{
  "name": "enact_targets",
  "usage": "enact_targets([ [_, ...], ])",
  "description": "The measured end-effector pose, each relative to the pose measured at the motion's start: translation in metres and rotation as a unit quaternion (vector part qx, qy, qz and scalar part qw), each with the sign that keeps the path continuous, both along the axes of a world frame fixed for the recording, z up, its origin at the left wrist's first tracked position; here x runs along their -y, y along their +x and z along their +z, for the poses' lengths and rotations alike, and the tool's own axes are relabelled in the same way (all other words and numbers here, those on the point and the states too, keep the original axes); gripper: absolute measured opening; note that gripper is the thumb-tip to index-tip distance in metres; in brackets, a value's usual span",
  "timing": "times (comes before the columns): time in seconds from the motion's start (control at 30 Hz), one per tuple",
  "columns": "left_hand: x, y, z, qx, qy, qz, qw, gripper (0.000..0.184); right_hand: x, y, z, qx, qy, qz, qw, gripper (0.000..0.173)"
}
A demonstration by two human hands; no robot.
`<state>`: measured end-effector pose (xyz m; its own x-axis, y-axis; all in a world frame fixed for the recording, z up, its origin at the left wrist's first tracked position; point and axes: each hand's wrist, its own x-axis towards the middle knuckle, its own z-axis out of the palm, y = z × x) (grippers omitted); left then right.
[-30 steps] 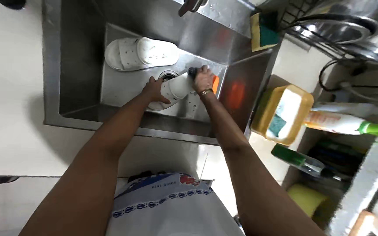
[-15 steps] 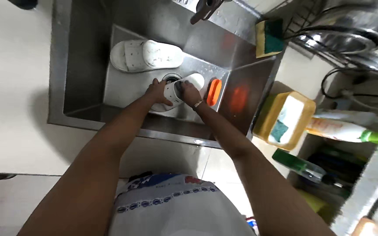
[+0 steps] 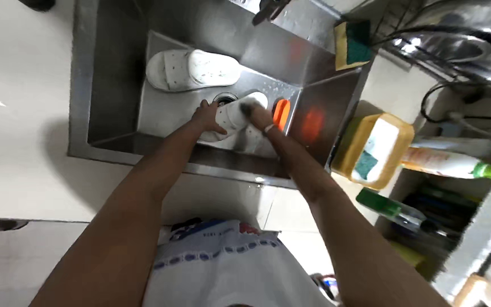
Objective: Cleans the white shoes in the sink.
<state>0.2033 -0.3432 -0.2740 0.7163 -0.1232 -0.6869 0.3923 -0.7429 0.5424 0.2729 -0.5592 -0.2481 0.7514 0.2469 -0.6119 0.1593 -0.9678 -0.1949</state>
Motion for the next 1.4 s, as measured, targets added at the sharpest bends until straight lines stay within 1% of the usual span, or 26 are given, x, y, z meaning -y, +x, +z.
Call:
enact_targets([
  [0.07,0.004,-0.007,-0.001,-0.002,-0.004,0.000,1.000,0.115,0.009,0.006,0.010,0.029,-0.033,-0.070,0.997,0.040],
  [0.1,0.002,-0.004,-0.001,0.000,-0.002,0.000,1.000,0.116,0.001,0.001,0.014,0.033,-0.030,-0.076,0.996,0.040],
  [0.17,0.004,-0.001,0.000,-0.002,-0.006,0.005,1.000,0.116,-0.009,-0.018,0.012,0.010,-0.005,-0.011,1.000,0.039],
  [0.23,0.001,-0.003,-0.002,0.003,-0.009,0.010,1.000,0.114,-0.004,-0.010,0.007,-0.028,0.004,0.022,0.999,0.037],
  [0.27,0.004,-0.008,-0.004,-0.002,-0.009,0.006,1.000,0.115,0.005,-0.002,0.008,-0.024,-0.012,-0.002,1.000,0.039],
  [0.33,0.003,-0.003,-0.005,-0.003,0.000,0.001,1.000,0.117,0.003,0.010,0.014,0.022,-0.030,-0.076,0.996,0.044],
  [0.37,0.005,-0.004,-0.005,-0.005,0.001,0.000,1.000,0.117,-0.002,0.001,0.014,0.037,-0.018,-0.087,0.995,0.046],
  [0.43,0.003,-0.002,-0.005,-0.001,0.001,0.000,1.000,0.116,-0.014,-0.023,0.008,0.024,0.034,-0.043,0.998,0.043],
  [0.5,0.002,-0.004,-0.003,-0.003,0.001,-0.002,1.000,0.115,-0.006,-0.022,-0.001,0.009,0.030,0.006,1.000,0.037],
  [0.57,0.004,-0.007,-0.001,-0.005,-0.003,0.000,1.000,0.115,0.007,-0.008,0.003,0.044,-0.008,-0.035,0.998,0.035],
  [0.6,0.006,-0.008,-0.001,-0.004,-0.005,0.000,1.000,0.116,0.007,-0.007,0.008,0.056,-0.020,-0.067,0.996,0.035],
  [0.63,0.006,-0.008,-0.001,-0.001,-0.006,0.002,1.000,0.116,0.003,-0.013,0.012,0.057,-0.019,-0.071,0.996,0.035],
  [0.7,0.001,-0.003,-0.004,0.009,-0.001,-0.002,1.000,0.114,-0.007,-0.024,0.008,0.038,0.002,-0.015,0.999,0.035],
  [0.73,0.002,-0.007,-0.005,0.006,0.000,-0.007,1.000,0.113,0.001,-0.027,0.004,0.031,-0.001,0.006,1.000,0.035],
  [0.77,0.004,-0.009,-0.006,0.005,0.000,-0.011,1.000,0.114,0.010,-0.020,0.002,0.039,-0.017,-0.004,0.999,0.034],
  [0.83,0.004,-0.005,-0.006,0.005,0.000,-0.007,1.000,0.115,0.014,0.005,0.007,0.063,-0.043,-0.083,0.994,0.040],
  [0.9,0.005,-0.006,-0.004,-0.003,0.001,-0.005,1.000,0.115,0.001,-0.002,0.009,0.066,-0.014,-0.134,0.989,0.044],
  [0.93,0.004,-0.003,-0.004,-0.003,0.002,-0.004,1.000,0.114,-0.008,-0.012,0.007,0.056,0.012,-0.139,0.989,0.044],
  [1.0,0.006,-0.005,-0.002,-0.008,-0.002,-0.004,1.000,0.114,-0.016,-0.030,0.003,0.024,0.041,-0.109,0.993,0.040],
  [1.07,0.003,-0.002,-0.003,-0.004,0.001,-0.006,1.000,0.114,-0.011,-0.014,0.000,0.045,0.045,-0.125,0.990,0.037],
  [1.13,0.005,-0.004,-0.003,-0.003,0.001,-0.004,1.000,0.114,-0.007,0.006,0.003,0.095,0.030,-0.210,0.973,0.037],
  [1.17,0.005,-0.004,-0.002,-0.003,0.001,-0.002,1.000,0.114,-0.013,0.009,0.004,0.103,0.032,-0.233,0.967,0.037],
  [1.23,0.003,-0.003,-0.002,0.003,-0.002,0.000,1.000,0.114,-0.029,0.004,0.004,0.080,0.053,-0.195,0.976,0.036],
  [1.3,0.004,-0.004,-0.003,0.000,-0.003,-0.001,1.000,0.115,-0.022,0.010,0.001,0.063,0.038,-0.163,0.984,0.038],
  [1.37,0.005,-0.004,-0.004,-0.001,-0.002,0.001,1.000,0.115,-0.010,0.024,0.003,0.088,0.015,-0.214,0.973,0.039],
  [1.4,0.005,-0.005,-0.003,-0.004,0.001,0.001,1.000,0.116,-0.012,0.019,0.003,0.097,0.017,-0.234,0.967,0.039],
])
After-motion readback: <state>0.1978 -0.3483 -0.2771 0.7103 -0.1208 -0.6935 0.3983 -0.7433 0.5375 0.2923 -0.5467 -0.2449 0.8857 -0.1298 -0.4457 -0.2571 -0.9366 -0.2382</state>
